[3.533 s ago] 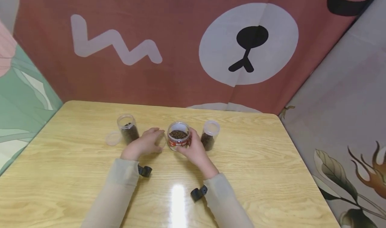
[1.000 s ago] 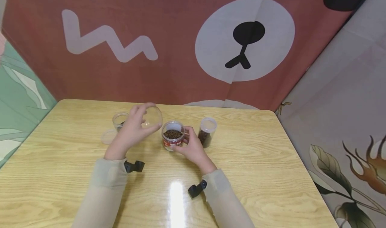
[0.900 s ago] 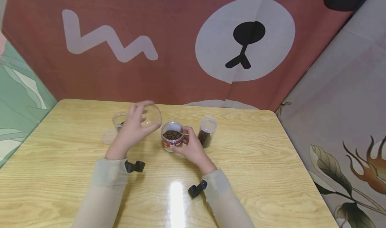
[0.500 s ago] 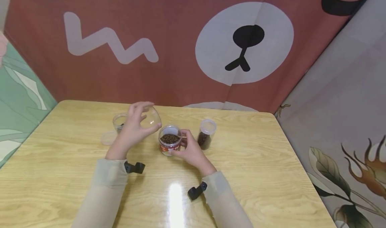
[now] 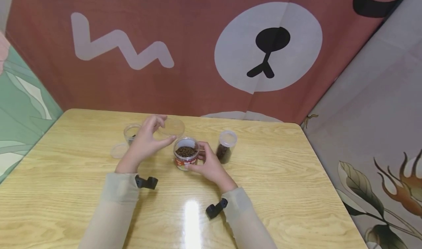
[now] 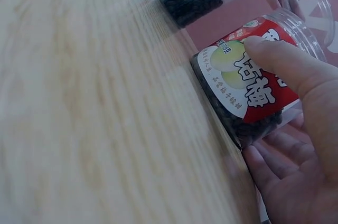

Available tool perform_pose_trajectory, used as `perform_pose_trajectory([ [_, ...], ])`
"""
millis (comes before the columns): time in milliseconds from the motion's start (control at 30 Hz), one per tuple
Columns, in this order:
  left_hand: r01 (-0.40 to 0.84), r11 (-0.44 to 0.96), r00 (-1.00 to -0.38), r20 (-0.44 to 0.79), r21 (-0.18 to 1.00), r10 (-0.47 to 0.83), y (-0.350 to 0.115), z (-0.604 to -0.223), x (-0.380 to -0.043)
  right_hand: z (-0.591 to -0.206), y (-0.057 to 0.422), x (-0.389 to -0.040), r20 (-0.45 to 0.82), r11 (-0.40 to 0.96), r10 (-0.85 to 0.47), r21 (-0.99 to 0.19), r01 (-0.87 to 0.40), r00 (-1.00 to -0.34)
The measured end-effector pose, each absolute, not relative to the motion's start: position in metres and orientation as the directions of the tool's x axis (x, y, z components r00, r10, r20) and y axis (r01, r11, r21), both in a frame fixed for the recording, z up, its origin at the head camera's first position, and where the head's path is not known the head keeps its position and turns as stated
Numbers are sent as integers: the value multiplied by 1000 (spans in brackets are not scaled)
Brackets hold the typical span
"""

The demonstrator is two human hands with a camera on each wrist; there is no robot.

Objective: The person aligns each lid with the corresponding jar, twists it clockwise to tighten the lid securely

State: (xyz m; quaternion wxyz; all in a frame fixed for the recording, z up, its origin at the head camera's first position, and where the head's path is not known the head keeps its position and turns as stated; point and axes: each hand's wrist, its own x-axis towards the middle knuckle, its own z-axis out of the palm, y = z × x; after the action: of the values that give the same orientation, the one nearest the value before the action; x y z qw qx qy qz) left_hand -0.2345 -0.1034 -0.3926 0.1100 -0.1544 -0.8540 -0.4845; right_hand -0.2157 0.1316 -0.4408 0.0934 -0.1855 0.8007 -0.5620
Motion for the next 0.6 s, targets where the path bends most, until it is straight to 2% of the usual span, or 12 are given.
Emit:
perform_pose_trajectory([
  [400, 403, 550, -915, 335, 732, 224, -104, -394, -234, -444, 133, -217, 99, 259, -423, -939, -225, -901],
  [600, 480, 569, -877, 351, 668, 328, -105, -394, -233, -461, 136, -227, 87, 267, -418, -940, -214, -904],
])
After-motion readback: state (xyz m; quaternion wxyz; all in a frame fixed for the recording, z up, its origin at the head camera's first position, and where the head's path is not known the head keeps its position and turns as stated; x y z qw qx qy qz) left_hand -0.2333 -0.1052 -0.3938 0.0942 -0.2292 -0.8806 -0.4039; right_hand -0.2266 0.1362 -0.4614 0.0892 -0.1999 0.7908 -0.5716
